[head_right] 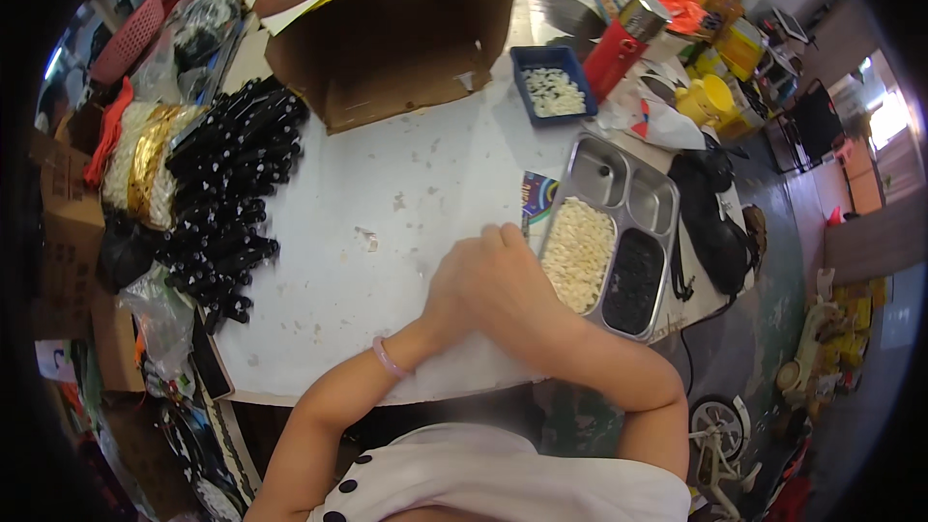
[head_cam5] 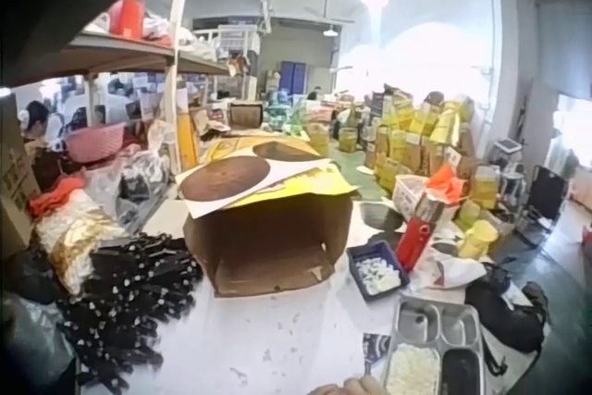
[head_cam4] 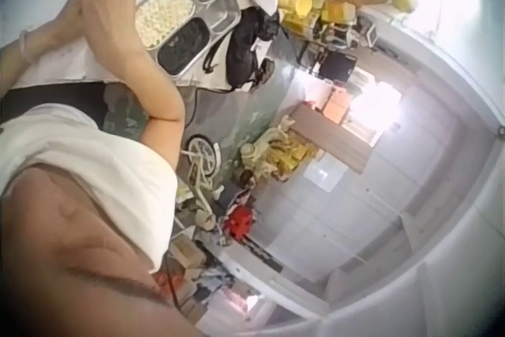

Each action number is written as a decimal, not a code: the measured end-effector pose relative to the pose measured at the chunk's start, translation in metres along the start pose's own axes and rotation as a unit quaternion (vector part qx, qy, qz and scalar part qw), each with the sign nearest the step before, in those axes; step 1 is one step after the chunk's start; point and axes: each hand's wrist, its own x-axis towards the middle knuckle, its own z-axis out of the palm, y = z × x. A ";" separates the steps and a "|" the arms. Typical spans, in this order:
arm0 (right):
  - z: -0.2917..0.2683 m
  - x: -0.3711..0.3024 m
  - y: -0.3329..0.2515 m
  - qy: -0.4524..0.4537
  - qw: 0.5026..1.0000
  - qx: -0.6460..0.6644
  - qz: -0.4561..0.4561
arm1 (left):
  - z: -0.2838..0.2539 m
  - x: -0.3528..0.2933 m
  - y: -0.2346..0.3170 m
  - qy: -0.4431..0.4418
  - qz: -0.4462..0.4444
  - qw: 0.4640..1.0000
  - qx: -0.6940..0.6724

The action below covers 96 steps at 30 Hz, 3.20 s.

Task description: The recorder is sitting at a workbench and manually assembling small white and black components into a black plastic housing.

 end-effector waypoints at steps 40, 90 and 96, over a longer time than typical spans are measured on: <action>0.093 -0.065 -0.066 0.449 0.851 0.269 0.039 | 0.005 -0.071 0.050 0.143 -0.009 0.986 -0.089; 0.107 -0.090 -0.061 0.362 0.847 0.359 0.153 | -0.102 0.065 -0.006 0.016 0.045 0.915 0.401; 0.120 -0.097 -0.051 0.366 0.838 0.369 0.163 | -0.285 -0.053 0.051 -0.142 -0.145 0.802 0.562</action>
